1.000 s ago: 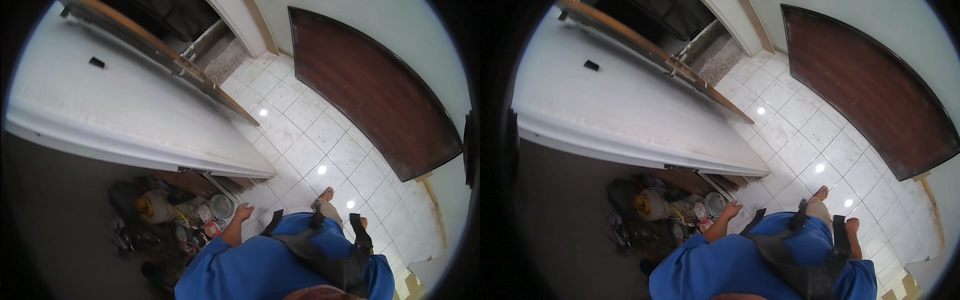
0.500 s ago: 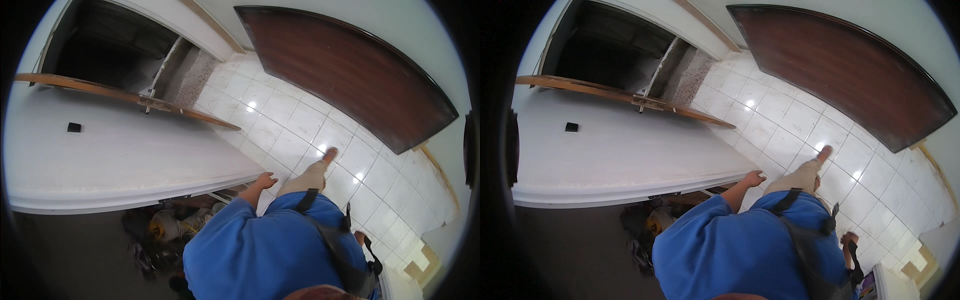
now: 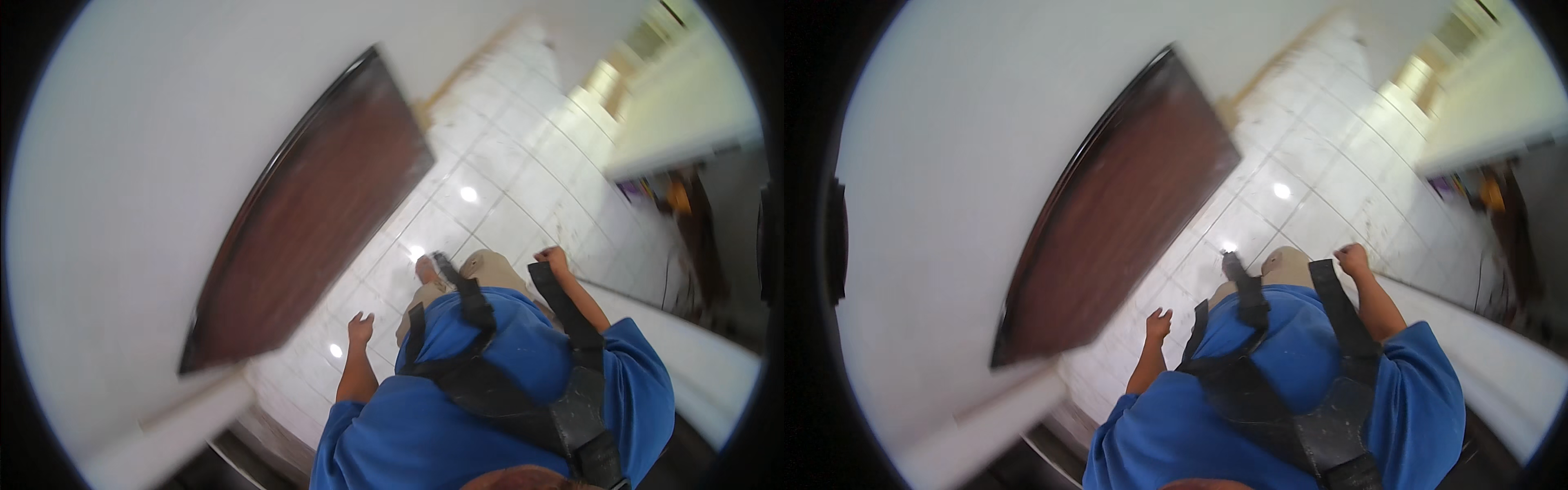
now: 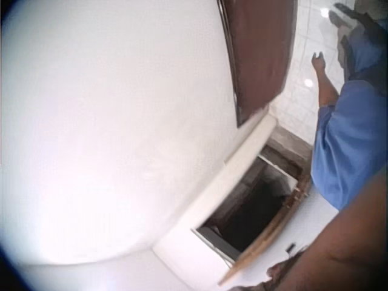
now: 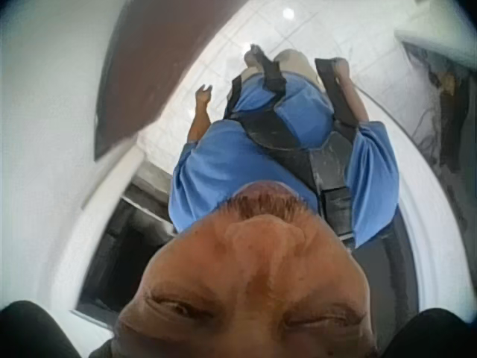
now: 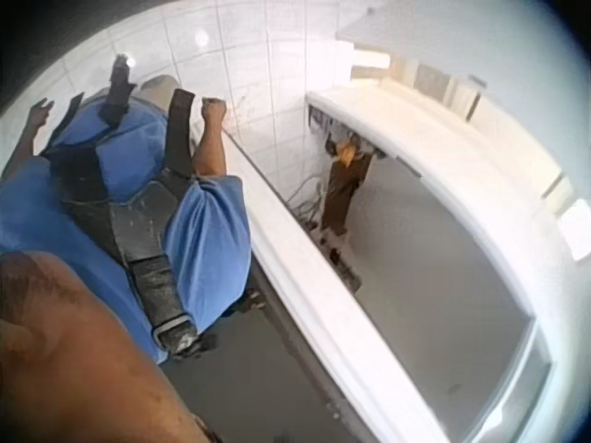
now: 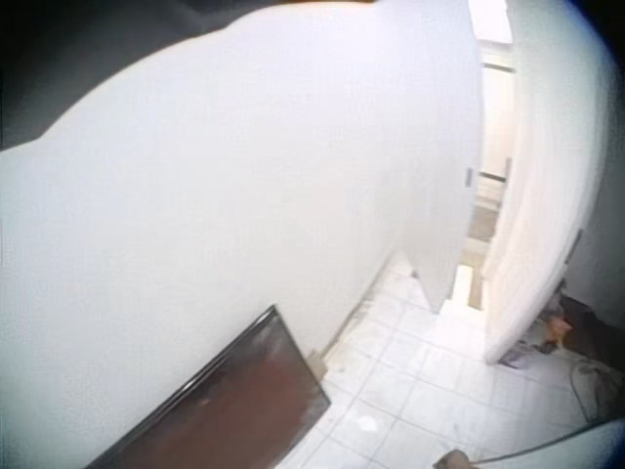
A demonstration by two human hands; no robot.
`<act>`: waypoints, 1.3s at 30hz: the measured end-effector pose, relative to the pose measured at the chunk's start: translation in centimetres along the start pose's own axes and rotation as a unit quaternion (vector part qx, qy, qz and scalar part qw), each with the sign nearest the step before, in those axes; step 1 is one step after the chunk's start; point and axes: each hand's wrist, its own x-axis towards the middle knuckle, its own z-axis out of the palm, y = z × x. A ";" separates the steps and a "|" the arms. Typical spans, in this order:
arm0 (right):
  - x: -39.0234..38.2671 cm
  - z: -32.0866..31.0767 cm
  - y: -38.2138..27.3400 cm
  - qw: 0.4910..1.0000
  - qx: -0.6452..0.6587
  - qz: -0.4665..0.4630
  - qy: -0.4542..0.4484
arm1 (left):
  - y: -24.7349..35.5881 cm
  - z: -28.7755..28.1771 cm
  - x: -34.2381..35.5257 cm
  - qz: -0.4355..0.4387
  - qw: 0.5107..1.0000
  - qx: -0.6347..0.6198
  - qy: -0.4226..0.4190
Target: The person scoops white paint from a bucket into a paint tray using a small brush. They then walk down a hallway and into a storage room, placing the bucket and other items on the floor.
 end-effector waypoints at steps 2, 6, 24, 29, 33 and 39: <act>-2.2 -0.7 -2.1 0.992 0.074 0.101 0.000 | 4.8 -2.7 4.2 0.019 0.996 0.086 -0.027; -5.7 -0.4 -0.2 0.971 0.076 0.222 0.056 | 19.3 -4.1 10.7 0.030 0.969 0.227 -0.093; 11.7 -8.8 13.3 0.847 0.267 0.437 0.147 | 83.8 29.6 13.1 0.219 0.892 0.274 -0.284; 13.1 -9.5 14.5 0.757 0.313 0.537 0.199 | 92.5 38.3 16.0 0.220 0.849 0.361 -0.318; 12.0 -9.8 12.8 0.670 0.359 0.645 0.080 | 99.4 45.6 18.2 0.252 0.772 0.421 -0.405; 16.8 -10.8 10.1 0.583 0.418 0.672 0.185 | 111.5 59.1 16.3 0.337 0.648 0.574 -0.370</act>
